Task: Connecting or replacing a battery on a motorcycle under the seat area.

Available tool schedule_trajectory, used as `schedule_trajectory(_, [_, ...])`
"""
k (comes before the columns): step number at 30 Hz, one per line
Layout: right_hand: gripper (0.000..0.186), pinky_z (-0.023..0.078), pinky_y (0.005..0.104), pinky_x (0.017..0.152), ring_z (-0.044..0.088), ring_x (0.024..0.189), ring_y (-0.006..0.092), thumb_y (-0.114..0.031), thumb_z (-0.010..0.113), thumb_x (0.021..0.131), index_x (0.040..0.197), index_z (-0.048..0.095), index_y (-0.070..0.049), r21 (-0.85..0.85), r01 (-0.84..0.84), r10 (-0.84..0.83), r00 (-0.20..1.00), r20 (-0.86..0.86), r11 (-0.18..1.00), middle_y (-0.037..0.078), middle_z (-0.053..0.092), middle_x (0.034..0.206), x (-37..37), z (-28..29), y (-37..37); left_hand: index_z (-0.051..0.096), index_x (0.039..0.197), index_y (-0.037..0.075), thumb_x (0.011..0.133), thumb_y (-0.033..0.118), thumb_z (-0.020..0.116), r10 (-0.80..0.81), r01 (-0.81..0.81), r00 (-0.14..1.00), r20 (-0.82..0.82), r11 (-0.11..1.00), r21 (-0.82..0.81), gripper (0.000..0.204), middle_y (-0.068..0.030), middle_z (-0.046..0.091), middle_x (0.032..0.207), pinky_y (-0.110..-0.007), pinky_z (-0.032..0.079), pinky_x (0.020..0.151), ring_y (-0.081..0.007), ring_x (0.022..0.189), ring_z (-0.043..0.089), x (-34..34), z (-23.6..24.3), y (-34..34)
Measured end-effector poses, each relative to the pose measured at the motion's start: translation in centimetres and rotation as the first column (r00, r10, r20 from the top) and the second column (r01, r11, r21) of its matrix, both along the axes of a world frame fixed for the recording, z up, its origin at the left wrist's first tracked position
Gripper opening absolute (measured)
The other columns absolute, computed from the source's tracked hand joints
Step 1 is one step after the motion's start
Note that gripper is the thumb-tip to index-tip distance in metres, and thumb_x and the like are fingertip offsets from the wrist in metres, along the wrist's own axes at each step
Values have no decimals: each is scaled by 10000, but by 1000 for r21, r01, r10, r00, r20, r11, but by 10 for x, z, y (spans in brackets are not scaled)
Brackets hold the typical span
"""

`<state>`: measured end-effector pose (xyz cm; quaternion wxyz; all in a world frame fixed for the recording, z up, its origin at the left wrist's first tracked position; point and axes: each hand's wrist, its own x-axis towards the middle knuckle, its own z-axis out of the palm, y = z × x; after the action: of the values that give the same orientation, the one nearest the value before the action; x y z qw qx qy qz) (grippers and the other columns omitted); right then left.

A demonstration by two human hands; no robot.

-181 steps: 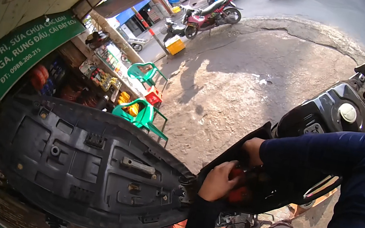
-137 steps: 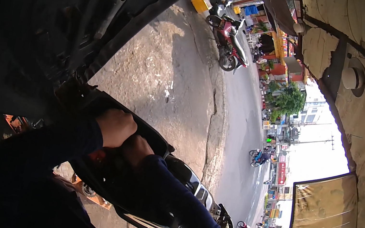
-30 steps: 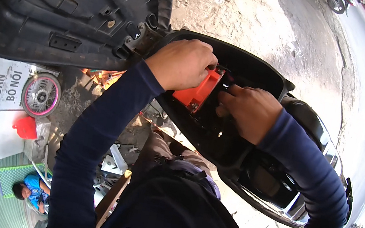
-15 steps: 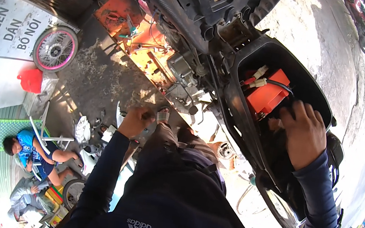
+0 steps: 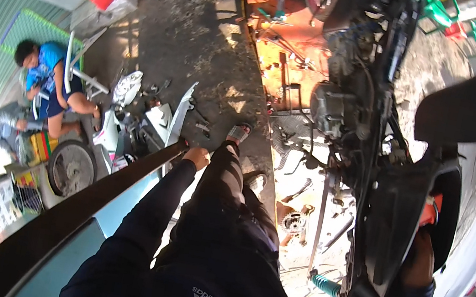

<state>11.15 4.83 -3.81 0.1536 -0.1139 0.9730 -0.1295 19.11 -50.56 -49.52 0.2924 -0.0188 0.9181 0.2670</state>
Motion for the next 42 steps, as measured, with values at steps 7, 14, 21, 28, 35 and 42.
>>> schedule_trajectory(7, [338,531,444,800,662,941,361,-55,612,821,1154,667,-26,-7,-175,175,981,81,985,177,681,1015,-98,-101,-44,723,939,81,832,261,651,483,-472,870,98,873,-120,221,-192,713,947,-476,541,846,-392,933,676,-15,-81,-98])
schedule_trajectory(14, [334,528,441,802,660,941,355,-52,606,828,1156,665,-24,5,-267,262,951,166,964,173,680,1019,-236,-259,-140,698,959,58,829,221,637,697,-641,716,35,676,-363,217,-196,705,1019,-478,535,874,-391,986,670,-40,-210,-243])
schedule_trajectory(21, [330,525,437,803,658,942,349,-49,601,835,1158,664,-22,64,-205,185,955,234,977,170,679,1023,-322,-418,-223,644,1094,34,875,205,619,736,-751,644,-207,556,-357,279,-230,650,1153,-493,498,930,-408,1082,618,-26,-382,-415])
schedule_trajectory(28, [326,522,433,805,657,943,342,-45,595,842,1161,662,-19,100,-39,13,969,245,994,167,677,1026,-330,-529,-252,704,951,49,883,119,543,269,-285,957,-111,788,-546,188,-176,697,1025,-488,530,797,-395,885,669,-13,-527,-526])
schedule_trajectory(35, [323,519,430,806,655,944,336,-42,590,849,1163,660,-17,45,164,-170,962,214,985,164,676,1030,-313,-564,-245,732,944,95,853,125,671,29,-107,989,-142,805,-583,114,-139,726,931,-413,548,682,-292,782,698,-1,-533,-570])
schedule_trajectory(42, [319,516,426,808,653,944,330,-39,584,856,1165,658,-15,55,320,-325,938,121,946,160,675,1034,-311,-424,-210,698,959,37,848,3,720,909,-726,-339,240,-416,548,118,-40,692,925,-243,475,583,-109,713,612,-74,-394,-445])
